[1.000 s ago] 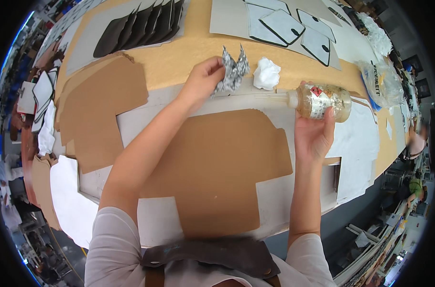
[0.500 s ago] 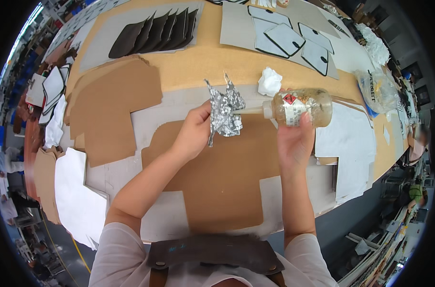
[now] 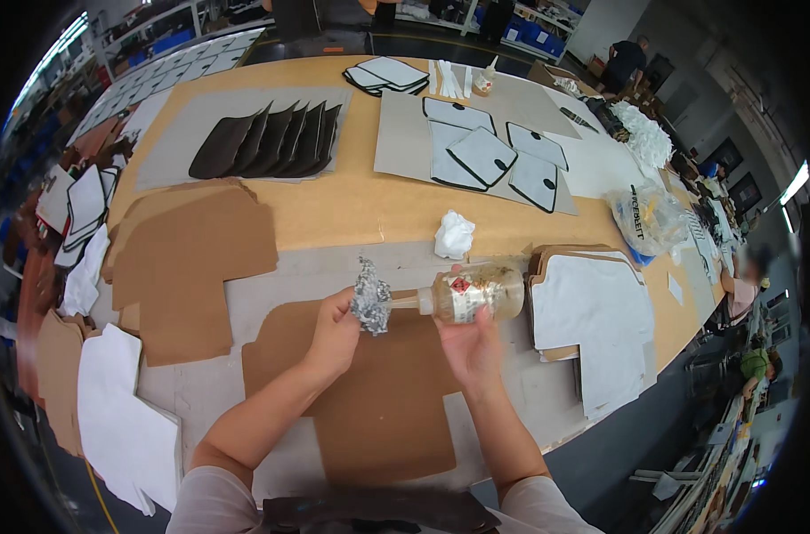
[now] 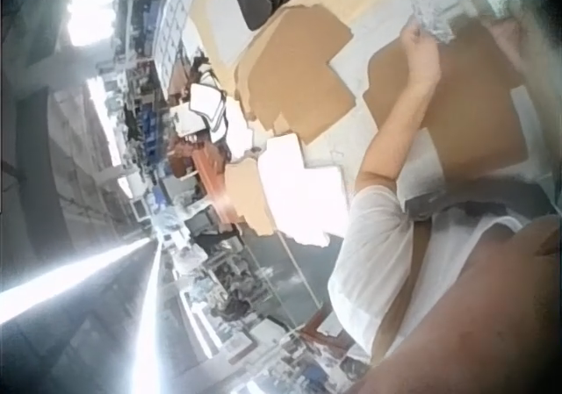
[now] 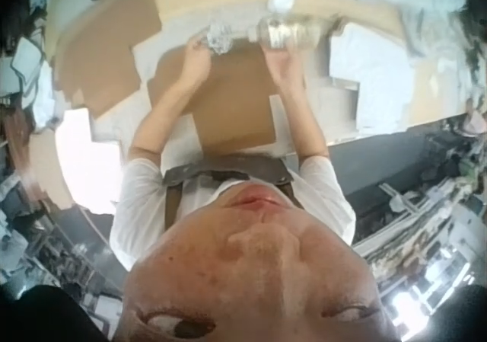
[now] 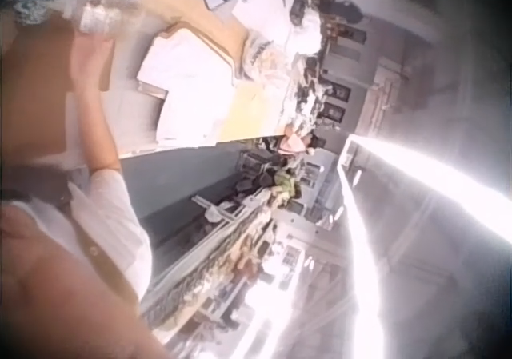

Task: Applying glue to a leather piece and adhering a white lining material to it.

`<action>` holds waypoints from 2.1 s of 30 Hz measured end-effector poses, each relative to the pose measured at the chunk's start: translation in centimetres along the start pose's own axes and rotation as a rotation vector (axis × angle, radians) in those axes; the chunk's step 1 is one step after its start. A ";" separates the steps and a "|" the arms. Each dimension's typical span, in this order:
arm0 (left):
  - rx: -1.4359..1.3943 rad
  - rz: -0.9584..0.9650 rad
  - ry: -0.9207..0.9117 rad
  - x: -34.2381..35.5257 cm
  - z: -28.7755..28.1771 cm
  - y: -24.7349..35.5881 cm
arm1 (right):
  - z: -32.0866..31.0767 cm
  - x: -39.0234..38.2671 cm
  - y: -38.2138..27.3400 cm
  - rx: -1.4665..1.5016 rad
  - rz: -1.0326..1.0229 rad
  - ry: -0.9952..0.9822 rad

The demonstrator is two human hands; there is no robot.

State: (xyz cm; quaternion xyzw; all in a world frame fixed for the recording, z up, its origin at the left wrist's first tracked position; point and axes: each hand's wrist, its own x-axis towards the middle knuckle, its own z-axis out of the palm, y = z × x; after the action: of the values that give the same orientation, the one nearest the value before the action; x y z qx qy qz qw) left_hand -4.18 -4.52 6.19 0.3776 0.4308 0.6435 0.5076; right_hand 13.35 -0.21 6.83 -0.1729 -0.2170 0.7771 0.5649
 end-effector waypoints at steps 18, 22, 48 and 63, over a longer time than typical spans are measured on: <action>0.257 -0.134 0.115 1.5 -2.1 -3.4 | -1.1 -1.6 0.0 -0.725 -0.403 -0.396; 0.834 0.112 0.209 6.1 -4.7 -4.4 | -2.7 -1.9 -1.9 -0.359 -0.228 -0.012; 1.313 0.253 0.078 -10.2 -10.1 -1.5 | 0.7 0.1 1.8 -0.186 0.157 -0.031; 1.596 0.112 0.224 -14.8 -10.9 -1.3 | 8.7 1.7 14.5 -0.821 0.088 -0.345</action>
State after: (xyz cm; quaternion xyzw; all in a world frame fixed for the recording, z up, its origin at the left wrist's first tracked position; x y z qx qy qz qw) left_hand -10.85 -20.69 0.51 0.5805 0.7891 0.2006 0.0058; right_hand -3.29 -3.68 6.47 -0.2599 -0.5910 0.6672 0.3715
